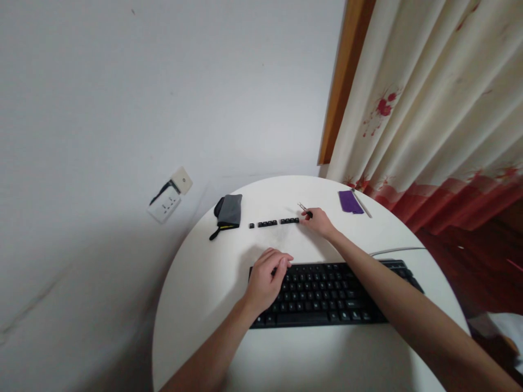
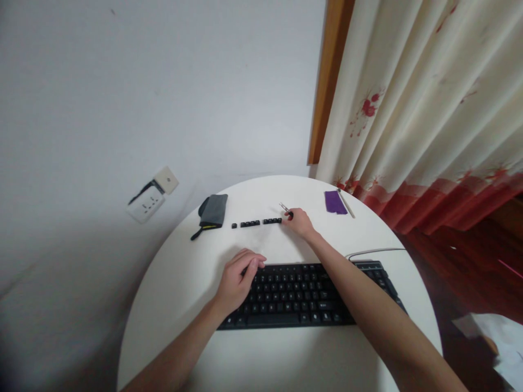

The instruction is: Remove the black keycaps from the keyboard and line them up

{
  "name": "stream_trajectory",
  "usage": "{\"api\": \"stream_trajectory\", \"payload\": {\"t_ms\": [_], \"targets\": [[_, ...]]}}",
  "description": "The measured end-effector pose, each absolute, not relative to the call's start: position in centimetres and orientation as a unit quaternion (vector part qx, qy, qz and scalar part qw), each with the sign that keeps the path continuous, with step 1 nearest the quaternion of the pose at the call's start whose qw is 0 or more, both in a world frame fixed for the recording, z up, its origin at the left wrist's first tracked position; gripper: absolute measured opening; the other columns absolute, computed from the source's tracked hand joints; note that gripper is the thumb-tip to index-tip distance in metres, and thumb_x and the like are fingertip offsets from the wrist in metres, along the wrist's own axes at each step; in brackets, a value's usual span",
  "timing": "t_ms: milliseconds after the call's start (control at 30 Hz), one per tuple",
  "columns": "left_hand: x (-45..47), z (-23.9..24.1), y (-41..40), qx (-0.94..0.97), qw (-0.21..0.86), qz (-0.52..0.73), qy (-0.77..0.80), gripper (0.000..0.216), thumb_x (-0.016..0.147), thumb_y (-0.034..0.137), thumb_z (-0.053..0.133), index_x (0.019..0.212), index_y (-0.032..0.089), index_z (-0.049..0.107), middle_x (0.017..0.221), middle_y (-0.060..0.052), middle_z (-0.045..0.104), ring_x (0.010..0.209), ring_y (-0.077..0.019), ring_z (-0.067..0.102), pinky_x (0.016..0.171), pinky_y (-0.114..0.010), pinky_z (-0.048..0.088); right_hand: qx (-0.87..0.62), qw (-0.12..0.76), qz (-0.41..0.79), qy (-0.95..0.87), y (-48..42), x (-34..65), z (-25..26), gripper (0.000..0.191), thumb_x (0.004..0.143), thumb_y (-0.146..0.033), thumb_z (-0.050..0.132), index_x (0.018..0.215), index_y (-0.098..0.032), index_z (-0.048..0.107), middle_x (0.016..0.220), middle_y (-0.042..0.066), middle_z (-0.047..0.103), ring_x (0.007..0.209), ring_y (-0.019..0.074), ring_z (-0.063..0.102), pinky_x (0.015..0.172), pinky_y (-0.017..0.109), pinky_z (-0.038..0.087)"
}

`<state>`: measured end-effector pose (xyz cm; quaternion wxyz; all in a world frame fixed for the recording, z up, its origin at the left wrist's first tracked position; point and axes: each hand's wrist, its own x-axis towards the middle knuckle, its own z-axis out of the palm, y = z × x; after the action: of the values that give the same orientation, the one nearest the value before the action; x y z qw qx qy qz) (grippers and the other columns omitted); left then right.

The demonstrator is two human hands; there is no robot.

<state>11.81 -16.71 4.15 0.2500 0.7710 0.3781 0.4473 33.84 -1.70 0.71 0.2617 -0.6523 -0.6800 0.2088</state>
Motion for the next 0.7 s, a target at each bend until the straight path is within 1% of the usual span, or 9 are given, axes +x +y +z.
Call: {"api": "stream_trajectory", "payload": {"t_ms": [133,333,700], "targets": [[11.72,4.05,-16.70,0.772,0.250,0.443,0.381,0.021,0.097,0.019,0.048,0.092,0.019,0.068,0.079,-0.004,0.067,0.082,-0.0189,0.061,0.081,-0.033,0.047,-0.677,0.244,0.201,-0.665,-1.96,32.99,0.30,0.026,0.073,-0.024,0.072,0.097,-0.016,0.073,0.085,0.007,0.074,0.074,0.0184,0.067,0.063,0.023,0.044],[11.74,4.21,-16.70,0.772,0.248,0.443,0.382,0.024,0.098,0.023,0.046,0.090,0.019,0.067,0.079,-0.005,0.068,0.081,-0.0196,0.061,0.080,-0.034,0.048,-0.695,0.229,0.195,-0.653,-2.03,32.71,0.24,0.024,0.073,-0.027,0.072,0.095,-0.019,0.072,0.086,0.007,0.074,0.077,0.0205,0.067,0.060,0.024,0.041],[11.78,4.43,-16.79,0.775,0.251,0.437,0.382,0.023,0.098,0.022,0.046,0.089,0.019,0.067,0.079,-0.005,0.068,0.082,-0.0196,0.061,0.080,-0.034,0.048,-0.688,0.245,0.205,-0.651,-2.19,32.66,0.40,0.021,0.073,-0.027,0.072,0.092,-0.018,0.072,0.085,0.007,0.073,0.076,0.0200,0.066,0.063,0.024,0.041]]}}
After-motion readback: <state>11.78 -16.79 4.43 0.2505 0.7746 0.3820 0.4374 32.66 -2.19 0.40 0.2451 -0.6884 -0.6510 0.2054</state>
